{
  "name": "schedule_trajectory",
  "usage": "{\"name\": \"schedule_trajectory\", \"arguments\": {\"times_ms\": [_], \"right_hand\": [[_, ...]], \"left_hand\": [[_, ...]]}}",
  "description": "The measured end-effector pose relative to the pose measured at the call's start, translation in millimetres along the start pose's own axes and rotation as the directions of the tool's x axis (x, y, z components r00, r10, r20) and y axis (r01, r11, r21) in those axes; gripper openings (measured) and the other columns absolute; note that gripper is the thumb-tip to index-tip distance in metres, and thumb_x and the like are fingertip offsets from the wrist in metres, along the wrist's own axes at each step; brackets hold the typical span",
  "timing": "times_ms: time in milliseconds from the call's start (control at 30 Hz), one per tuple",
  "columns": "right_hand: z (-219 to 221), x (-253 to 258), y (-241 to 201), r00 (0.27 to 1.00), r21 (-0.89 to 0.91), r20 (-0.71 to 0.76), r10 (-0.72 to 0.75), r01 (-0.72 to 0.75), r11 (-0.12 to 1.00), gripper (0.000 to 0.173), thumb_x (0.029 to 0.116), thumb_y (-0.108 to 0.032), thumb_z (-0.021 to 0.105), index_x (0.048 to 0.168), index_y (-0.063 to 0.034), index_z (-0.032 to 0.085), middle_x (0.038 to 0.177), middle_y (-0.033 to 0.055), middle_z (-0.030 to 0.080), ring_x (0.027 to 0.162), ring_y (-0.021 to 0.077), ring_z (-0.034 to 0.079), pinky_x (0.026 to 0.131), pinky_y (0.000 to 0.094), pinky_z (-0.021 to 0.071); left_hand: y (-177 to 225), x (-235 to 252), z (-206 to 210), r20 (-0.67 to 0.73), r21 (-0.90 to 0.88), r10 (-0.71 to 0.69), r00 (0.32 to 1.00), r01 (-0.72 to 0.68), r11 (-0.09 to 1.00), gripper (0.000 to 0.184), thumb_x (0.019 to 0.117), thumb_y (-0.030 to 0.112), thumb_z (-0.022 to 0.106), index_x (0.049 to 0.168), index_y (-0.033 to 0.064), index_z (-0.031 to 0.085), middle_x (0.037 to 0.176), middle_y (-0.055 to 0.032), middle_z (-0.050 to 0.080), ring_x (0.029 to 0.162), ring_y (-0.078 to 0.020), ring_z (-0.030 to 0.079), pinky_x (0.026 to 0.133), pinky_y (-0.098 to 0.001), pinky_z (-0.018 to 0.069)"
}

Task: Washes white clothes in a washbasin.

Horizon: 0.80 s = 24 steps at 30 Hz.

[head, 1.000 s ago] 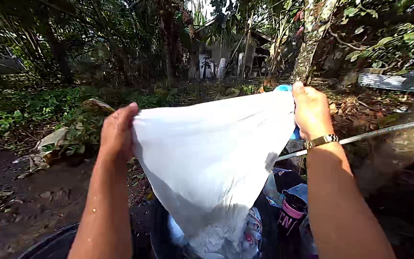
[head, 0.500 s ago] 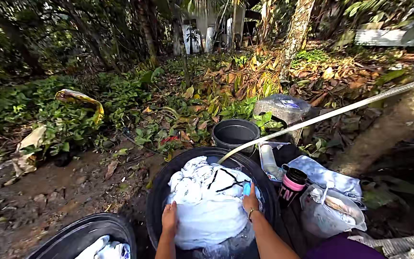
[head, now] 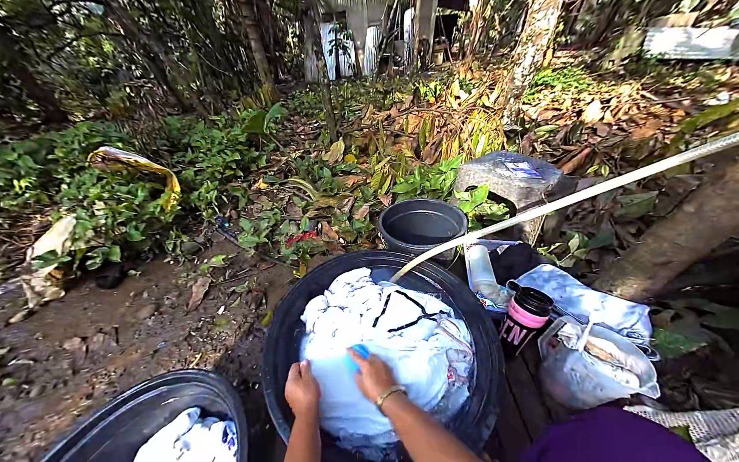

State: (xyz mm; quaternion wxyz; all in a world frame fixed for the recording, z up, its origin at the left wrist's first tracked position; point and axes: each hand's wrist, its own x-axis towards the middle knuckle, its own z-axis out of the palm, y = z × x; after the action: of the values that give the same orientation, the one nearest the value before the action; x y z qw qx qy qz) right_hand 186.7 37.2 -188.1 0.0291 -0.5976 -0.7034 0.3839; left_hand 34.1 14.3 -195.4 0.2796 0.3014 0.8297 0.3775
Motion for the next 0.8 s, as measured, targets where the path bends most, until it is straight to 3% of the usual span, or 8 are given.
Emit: {"name": "schedule_trajectory", "arguments": {"times_ms": [100,200,300,433,533,667,733,800], "right_hand": [[-50,9,66,0.954,-0.041,-0.184,0.236,-0.247,0.968,0.054,0.1036,-0.015,0.05,0.157,-0.0212,0.045,0.145,0.0298,0.054,0.126,0.0455,0.06,0.103,0.0596,0.05],[-91,5,92,0.851,0.003,-0.275,0.446,-0.464,0.886,0.058,0.1043,-0.011,0.045,0.161,-0.0244,0.038,0.147,0.0265,0.053,0.125,0.0416,0.062,0.101,0.0553,0.0521],[-85,-8,29,0.936,0.048,-0.257,0.24,-0.236,0.971,0.057,0.1045,-0.01,0.048,0.16,-0.0192,0.039,0.146,0.0295,0.053,0.123,0.0453,0.062,0.102,0.0584,0.0507],[-16,-21,-45,0.997,0.075,0.013,-0.074,0.072,0.995,0.057,0.1019,-0.014,0.055,0.157,-0.0277,0.046,0.143,0.0243,0.058,0.127,0.041,0.061,0.105,0.0584,0.0491],[-8,-8,6,1.0,-0.011,-0.004,0.021,-0.021,1.0,0.054,0.1019,-0.015,0.055,0.154,-0.0272,0.05,0.141,0.0272,0.058,0.124,0.0441,0.061,0.103,0.0604,0.0497],[-65,-2,89,0.926,-0.015,-0.164,0.341,-0.348,0.938,0.057,0.1014,-0.014,0.053,0.157,-0.0248,0.046,0.145,0.0255,0.056,0.129,0.0433,0.059,0.105,0.0587,0.0489],[-80,-5,84,0.891,-0.012,-0.186,0.414,-0.424,0.906,0.06,0.1016,-0.01,0.049,0.159,-0.0256,0.041,0.146,0.0248,0.055,0.127,0.0416,0.06,0.103,0.0568,0.0502],[-74,-12,40,0.946,0.01,-0.172,0.275,-0.277,0.961,0.057,0.1038,-0.01,0.049,0.159,-0.0214,0.042,0.144,0.0285,0.055,0.123,0.0447,0.062,0.101,0.0589,0.051]], "left_hand": [[4,-3,0,-0.064,0.019,0.013,0.998,-0.011,1.0,0.035,0.1109,0.02,0.047,0.115,-0.0095,0.067,0.114,-0.0319,0.067,0.114,-0.0442,0.063,0.102,-0.0616,0.0437],[7,0,1,-0.082,0.048,-0.02,0.996,0.025,0.999,0.037,0.1111,0.023,0.047,0.115,-0.0076,0.067,0.115,-0.0309,0.068,0.115,-0.0441,0.064,0.101,-0.0621,0.0441],[6,2,4,0.043,0.14,-0.046,0.998,0.04,0.989,0.04,0.1118,0.029,0.045,0.121,-0.0041,0.067,0.121,-0.0302,0.067,0.121,-0.0449,0.062,0.103,-0.064,0.0428],[13,-2,12,0.127,-0.022,0.023,0.992,-0.02,1.0,0.038,0.1118,0.022,0.044,0.118,-0.0091,0.065,0.117,-0.0305,0.066,0.115,-0.041,0.062,0.102,-0.0595,0.044],[22,0,0,0.11,-0.07,0.016,0.994,-0.009,0.997,0.033,0.1107,0.017,0.046,0.112,-0.0108,0.065,0.111,-0.0294,0.066,0.108,-0.0376,0.062,0.098,-0.0557,0.045],[18,1,-1,0.079,-0.102,-0.01,0.997,0.019,0.995,0.03,0.1096,0.017,0.05,0.105,-0.009,0.065,0.103,-0.0258,0.065,0.099,-0.033,0.061,0.092,-0.0531,0.0461],[17,0,2,0.098,-0.058,-0.005,0.995,0.01,0.998,0.032,0.1102,0.019,0.049,0.107,-0.0079,0.066,0.105,-0.0265,0.066,0.103,-0.0353,0.062,0.093,-0.0553,0.0457],[15,0,4,0.147,0.023,-0.007,0.989,0.004,1.0,0.037,0.1118,0.023,0.045,0.116,-0.0076,0.065,0.115,-0.0295,0.066,0.114,-0.0407,0.062,0.1,-0.0597,0.0439]]}}
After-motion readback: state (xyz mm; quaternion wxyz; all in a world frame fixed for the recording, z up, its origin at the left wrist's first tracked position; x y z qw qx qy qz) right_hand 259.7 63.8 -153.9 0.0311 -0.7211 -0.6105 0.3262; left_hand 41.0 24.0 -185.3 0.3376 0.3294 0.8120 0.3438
